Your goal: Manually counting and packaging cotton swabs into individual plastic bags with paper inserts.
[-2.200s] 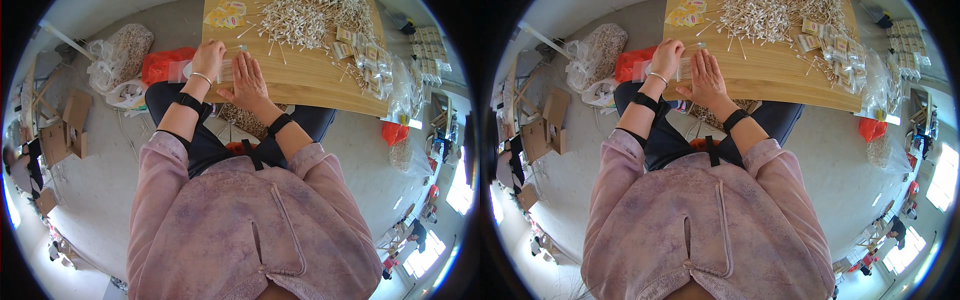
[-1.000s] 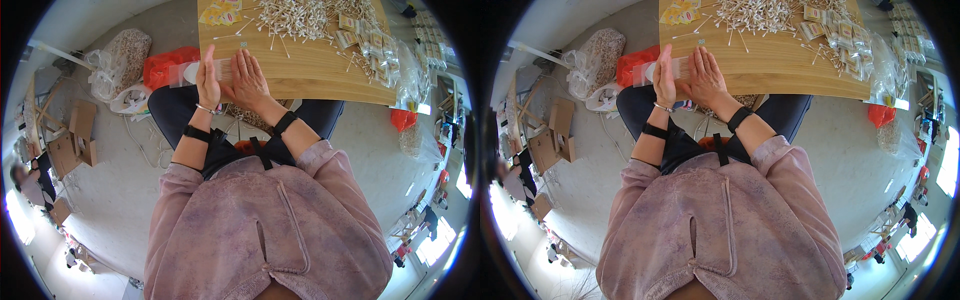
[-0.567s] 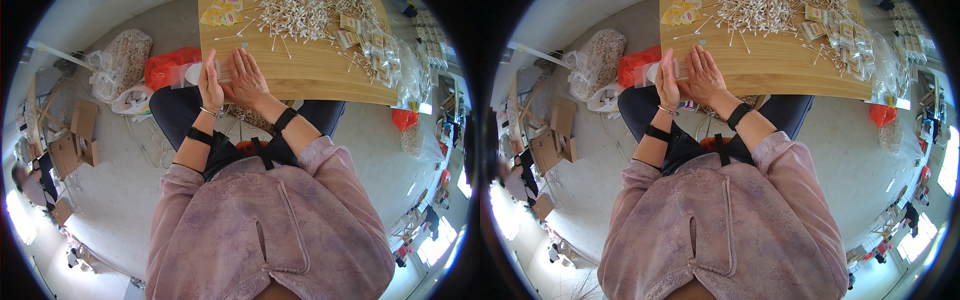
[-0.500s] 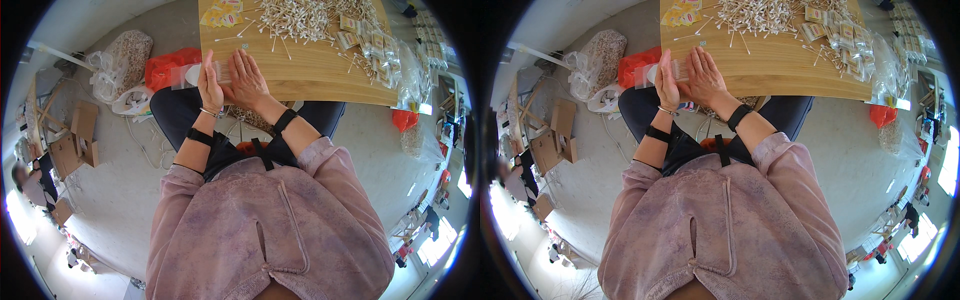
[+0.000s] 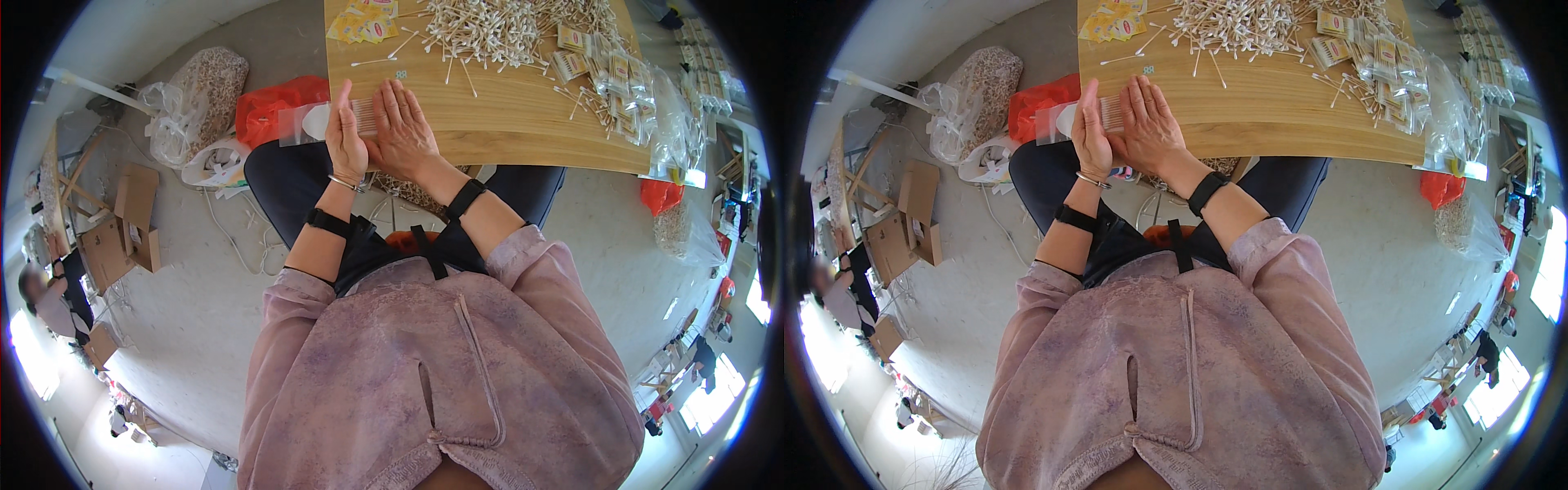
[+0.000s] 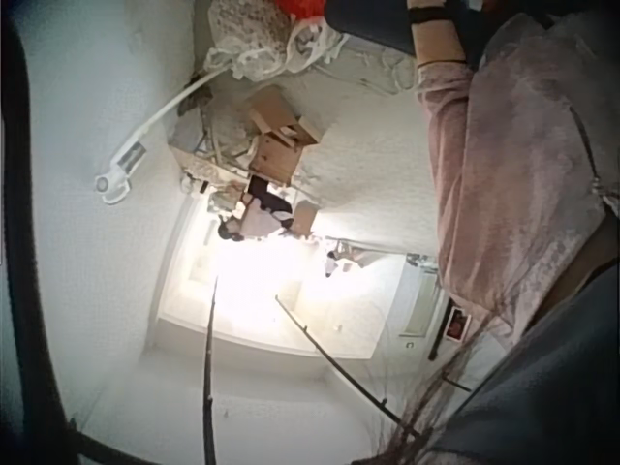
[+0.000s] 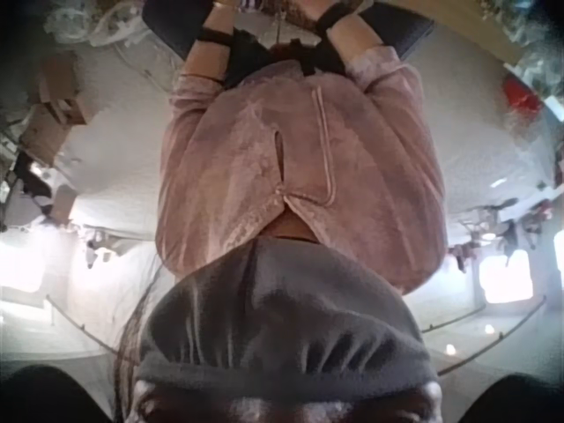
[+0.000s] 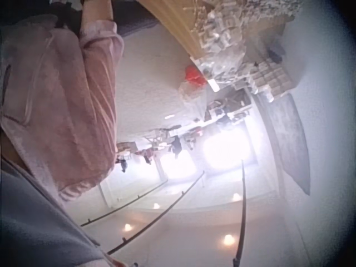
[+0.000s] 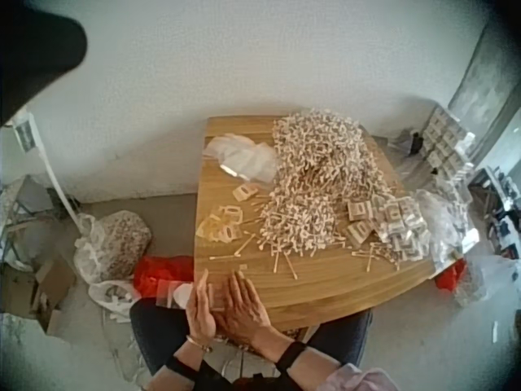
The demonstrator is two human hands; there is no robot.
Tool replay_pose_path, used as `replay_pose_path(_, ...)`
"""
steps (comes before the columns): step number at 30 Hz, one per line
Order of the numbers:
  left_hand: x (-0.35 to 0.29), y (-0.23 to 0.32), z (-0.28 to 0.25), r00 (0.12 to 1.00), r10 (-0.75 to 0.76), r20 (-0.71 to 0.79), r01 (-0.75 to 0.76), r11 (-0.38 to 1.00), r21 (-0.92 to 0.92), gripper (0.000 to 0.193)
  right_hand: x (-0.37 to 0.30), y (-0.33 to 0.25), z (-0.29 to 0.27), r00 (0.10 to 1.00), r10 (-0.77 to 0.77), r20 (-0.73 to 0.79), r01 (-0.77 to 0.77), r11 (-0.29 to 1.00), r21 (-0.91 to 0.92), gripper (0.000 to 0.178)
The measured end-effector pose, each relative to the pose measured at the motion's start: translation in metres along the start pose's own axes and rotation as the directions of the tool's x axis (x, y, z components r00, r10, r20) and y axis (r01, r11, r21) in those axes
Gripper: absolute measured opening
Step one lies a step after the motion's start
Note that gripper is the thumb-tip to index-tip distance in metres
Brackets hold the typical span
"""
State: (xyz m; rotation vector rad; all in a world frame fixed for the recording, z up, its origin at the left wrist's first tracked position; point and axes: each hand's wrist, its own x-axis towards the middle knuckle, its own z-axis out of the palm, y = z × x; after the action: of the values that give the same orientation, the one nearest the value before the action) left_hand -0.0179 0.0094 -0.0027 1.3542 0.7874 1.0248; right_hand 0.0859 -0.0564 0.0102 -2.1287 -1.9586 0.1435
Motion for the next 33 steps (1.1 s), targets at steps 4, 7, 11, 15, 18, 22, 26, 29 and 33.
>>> replay_pose_path(4, 0.0, 0.001, -0.001, 1.0, 0.015, -0.018, -0.016, 0.999, -0.03, 0.049, 0.0, 0.0, 0.0, 1.0, -0.016, 0.012, 0.016, 1.0, -0.007, 0.078)
replay_pose_path(7, -0.002, 0.007, -0.001, 1.0, 0.005, -0.006, -0.005, 1.0, -0.028, 0.044, 0.0, 0.0, 0.001, 0.999, -0.025, 0.023, 0.026, 0.999, -0.024, 0.078)
replay_pose_path(11, 0.007, 0.028, -0.028, 0.986, 0.088, 0.14, -0.126, 0.948, 0.294, 0.057, 0.0, 0.002, 0.001, 0.999, -0.026, 0.018, 0.027, 0.999, -0.034, 0.079)
replay_pose_path(15, 0.022, 0.051, -0.071, 0.903, -0.064, 0.424, -0.381, 0.335, 0.862, 0.08, 0.003, -0.001, -0.001, 0.998, -0.066, -0.022, 0.067, 0.997, 0.042, 0.079)
replay_pose_path(18, 0.031, 0.048, -0.074, 0.866, -0.113, 0.487, -0.427, 0.337, 0.839, 0.077, 0.006, -0.004, -0.001, 0.997, -0.068, -0.021, 0.069, 0.997, 0.026, 0.079)
replay_pose_path(22, 0.039, 0.037, -0.082, 0.821, -0.146, 0.552, -0.465, 0.391, 0.794, 0.069, 0.006, -0.007, 0.0, 0.997, -0.071, -0.029, 0.072, 0.997, 0.019, 0.079)
replay_pose_path(26, 0.044, 0.043, -0.08, 0.81, -0.129, 0.573, -0.464, 0.457, 0.759, 0.065, 0.008, -0.009, 0.002, 0.995, -0.09, -0.039, 0.092, 0.995, 0.042, 0.078)
replay_pose_path(29, 0.046, 0.048, -0.077, 0.801, -0.198, 0.565, -0.402, 0.523, 0.752, 0.063, 0.009, -0.014, 0.004, 0.996, -0.077, -0.041, 0.079, 0.996, 0.043, 0.077)
replay_pose_path(33, 0.046, 0.044, -0.083, 0.793, -0.162, 0.587, -0.432, 0.53, 0.73, 0.067, 0.011, -0.019, 0.004, 0.997, -0.077, -0.014, 0.077, 0.997, -0.008, 0.077)
